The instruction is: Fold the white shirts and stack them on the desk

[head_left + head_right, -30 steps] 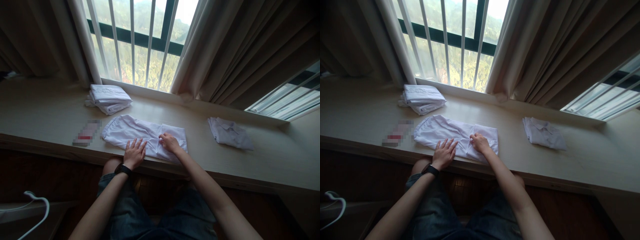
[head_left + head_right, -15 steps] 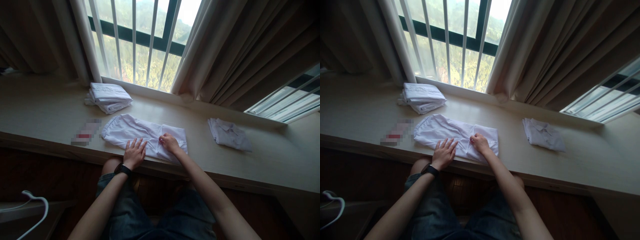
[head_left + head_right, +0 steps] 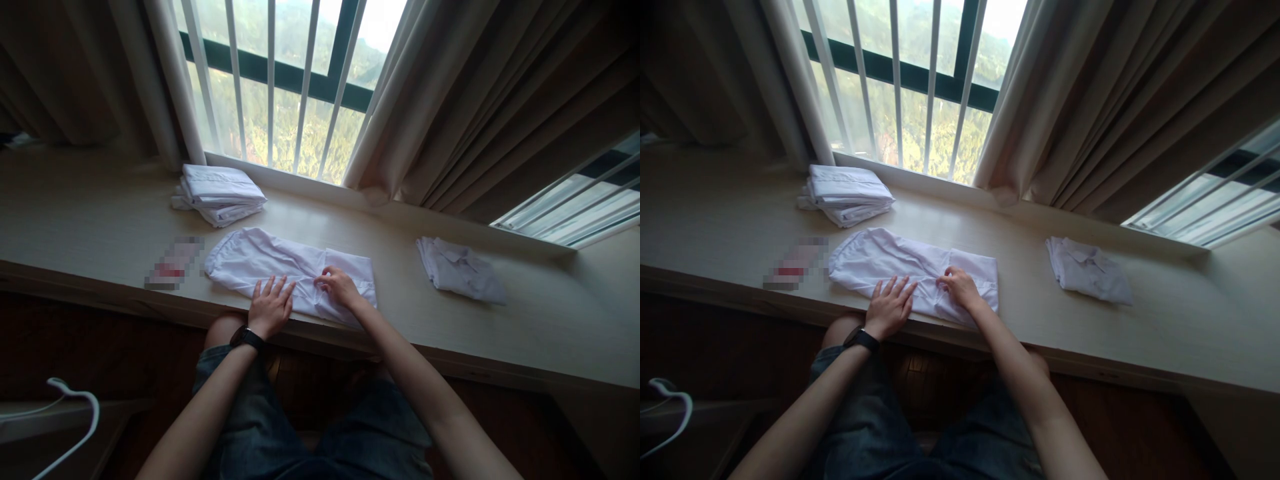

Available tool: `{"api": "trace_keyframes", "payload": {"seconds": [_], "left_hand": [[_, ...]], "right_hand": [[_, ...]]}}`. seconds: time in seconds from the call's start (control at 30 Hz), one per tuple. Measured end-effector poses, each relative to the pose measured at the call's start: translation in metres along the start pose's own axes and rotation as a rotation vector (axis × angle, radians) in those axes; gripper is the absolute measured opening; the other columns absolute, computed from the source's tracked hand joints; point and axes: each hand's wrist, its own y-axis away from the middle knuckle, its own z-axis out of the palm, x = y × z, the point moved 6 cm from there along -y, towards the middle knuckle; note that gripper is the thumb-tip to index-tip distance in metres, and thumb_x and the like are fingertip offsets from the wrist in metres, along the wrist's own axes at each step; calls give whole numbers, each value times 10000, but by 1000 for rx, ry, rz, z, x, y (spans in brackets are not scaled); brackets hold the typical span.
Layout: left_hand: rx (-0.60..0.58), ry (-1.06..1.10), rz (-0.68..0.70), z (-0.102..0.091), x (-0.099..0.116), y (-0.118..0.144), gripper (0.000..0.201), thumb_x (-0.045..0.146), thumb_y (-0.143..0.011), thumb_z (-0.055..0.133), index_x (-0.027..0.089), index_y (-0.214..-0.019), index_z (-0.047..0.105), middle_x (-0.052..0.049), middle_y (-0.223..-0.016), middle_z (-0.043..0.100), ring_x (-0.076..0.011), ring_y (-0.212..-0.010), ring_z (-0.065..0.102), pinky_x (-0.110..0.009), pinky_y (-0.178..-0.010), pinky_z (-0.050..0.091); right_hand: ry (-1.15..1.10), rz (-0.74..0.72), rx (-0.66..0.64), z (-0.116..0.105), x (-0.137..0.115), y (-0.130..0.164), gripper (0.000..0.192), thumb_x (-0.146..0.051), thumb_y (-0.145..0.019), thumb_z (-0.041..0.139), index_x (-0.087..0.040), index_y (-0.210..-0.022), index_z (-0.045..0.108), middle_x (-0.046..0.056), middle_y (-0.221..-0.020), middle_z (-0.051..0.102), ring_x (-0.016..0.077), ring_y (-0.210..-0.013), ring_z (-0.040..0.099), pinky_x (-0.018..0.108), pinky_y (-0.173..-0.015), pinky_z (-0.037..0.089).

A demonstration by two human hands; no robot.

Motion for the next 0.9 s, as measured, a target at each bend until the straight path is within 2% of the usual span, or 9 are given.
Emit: {"api": "trace_keyframes", "payload": {"seconds": [0.2, 0.37, 0.47, 0.53, 0.6, 0.67, 0.73, 0.83, 0.9], "left_hand": [[11, 7, -4, 0, -1, 0, 486, 348, -972, 441, 344, -1450, 531, -41, -1532, 479, -334, -1452, 367, -603, -1206, 162], [8, 3, -7, -1, 0, 0, 485, 347, -968, 451, 335, -1445, 540, -48, -1525, 487, -338, -1446, 377, -603, -1205, 167], [-11, -20, -10, -2, 1, 0, 486, 352, -977, 434, 329, -1452, 534, -47, -1535, 474, -338, -1450, 370, -597, -1205, 160], [-19, -24, -12, -2, 1, 0, 486, 353, -979, 428, 328, -1454, 533, -49, -1539, 466, -342, -1451, 367, -599, -1204, 155], [-19, -17, -15, -2, 1, 0, 485, 350, -977, 431, 326, -1450, 538, -51, -1540, 465, -346, -1451, 367, -600, -1203, 154], [-18, -7, -18, -1, 1, -1, 484, 347, -975, 435, 322, -1447, 543, -54, -1539, 466, -347, -1450, 368, -598, -1205, 152], [-19, 5, -16, -1, 1, -1, 479, 344, -975, 437, 316, -1439, 551, -57, -1537, 470, -344, -1451, 368, -593, -1210, 143], [8, 43, -4, -6, 1, 0, 475, 328, -971, 449, 295, -1434, 549, -62, -1543, 465, -322, -1472, 336, -568, -1228, 117], [118, 76, -72, -19, -11, 2, 499, 313, -956, 476, 247, -1448, 521, -89, -1564, 431, -311, -1497, 284, -550, -1240, 101]], "right_hand": [[-51, -17, -31, -5, 3, -9, 215, -106, -871, 528, -181, -890, 728, 46, -1001, 648, 155, -908, 575, 230, -851, 433], [-167, 2, 161, -32, 14, -11, 237, -48, -858, 472, -153, -884, 683, 78, -1008, 623, 167, -921, 569, 259, -873, 455], [-186, -29, 284, -41, 8, -15, 249, -44, -870, 458, -157, -888, 678, 96, -1013, 619, 191, -949, 570, 292, -893, 468], [-174, -74, 271, -33, -4, -20, 253, -56, -888, 458, -157, -911, 689, 105, -1037, 630, 197, -973, 580, 298, -914, 471], [-131, -90, 221, -17, -18, -23, 234, -131, -922, 499, -156, -1043, 698, 131, -1171, 631, 220, -1092, 575, 327, -986, 454], [-60, -17, 221, 0, -26, -23, 351, -282, -958, 537, -161, -1274, 628, 167, -1393, 546, 275, -1294, 486, 425, -1105, 374], [2, 130, 236, 14, -26, -20, 550, -443, -985, 493, -152, -1452, 485, 190, -1533, 420, 329, -1426, 353, 549, -1170, 250], [14, 257, 183, 32, -24, -13, 658, -543, -1002, 394, -138, -1521, 395, 183, -1571, 377, 351, -1469, 295, 608, -1185, 155], [-9, 253, 175, 37, -23, -10, 651, -559, -994, 402, -173, -1518, 408, 145, -1574, 389, 343, -1474, 295, 590, -1199, 138]]}}
